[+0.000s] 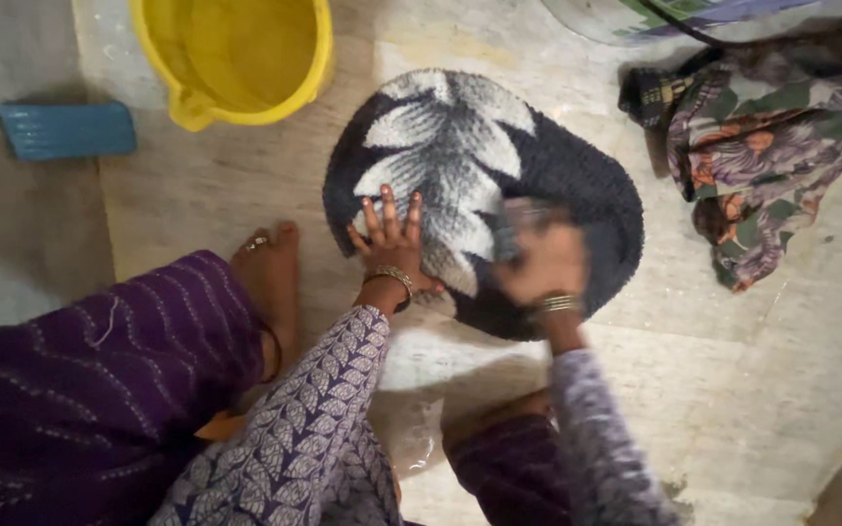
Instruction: The person cleans a small circular mat and a larger rectangular cloth by scrubbing them with a brush and using water from a bucket and a yellow pitcher.
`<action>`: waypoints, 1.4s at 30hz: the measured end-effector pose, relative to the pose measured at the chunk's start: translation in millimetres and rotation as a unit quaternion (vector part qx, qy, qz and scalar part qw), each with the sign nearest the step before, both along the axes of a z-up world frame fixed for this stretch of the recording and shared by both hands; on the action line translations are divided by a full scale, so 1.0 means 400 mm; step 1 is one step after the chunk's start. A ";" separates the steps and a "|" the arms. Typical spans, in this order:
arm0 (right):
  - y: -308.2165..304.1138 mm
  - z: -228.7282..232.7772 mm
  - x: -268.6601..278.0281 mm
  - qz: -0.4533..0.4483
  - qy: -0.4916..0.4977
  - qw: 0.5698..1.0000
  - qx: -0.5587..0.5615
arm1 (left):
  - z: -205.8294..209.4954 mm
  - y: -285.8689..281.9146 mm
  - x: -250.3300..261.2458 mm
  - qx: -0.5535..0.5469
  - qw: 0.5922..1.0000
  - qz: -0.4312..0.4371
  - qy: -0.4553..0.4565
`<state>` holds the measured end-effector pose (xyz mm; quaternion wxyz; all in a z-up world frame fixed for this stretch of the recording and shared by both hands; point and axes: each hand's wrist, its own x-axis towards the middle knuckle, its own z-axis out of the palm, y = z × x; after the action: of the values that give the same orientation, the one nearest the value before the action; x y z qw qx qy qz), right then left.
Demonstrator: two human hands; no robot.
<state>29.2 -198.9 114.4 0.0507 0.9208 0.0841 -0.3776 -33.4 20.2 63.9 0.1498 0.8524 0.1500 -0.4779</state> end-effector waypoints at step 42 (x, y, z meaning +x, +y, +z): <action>0.165 -0.073 0.192 -0.052 -0.265 0.951 0.149 | 0.009 0.010 0.011 -0.010 1.000 -0.005 -0.004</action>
<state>106.0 -133.0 85.1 -0.0865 0.9878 0.0753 -0.1051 -29.2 24.4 67.4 0.1568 0.8536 0.1407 -0.4764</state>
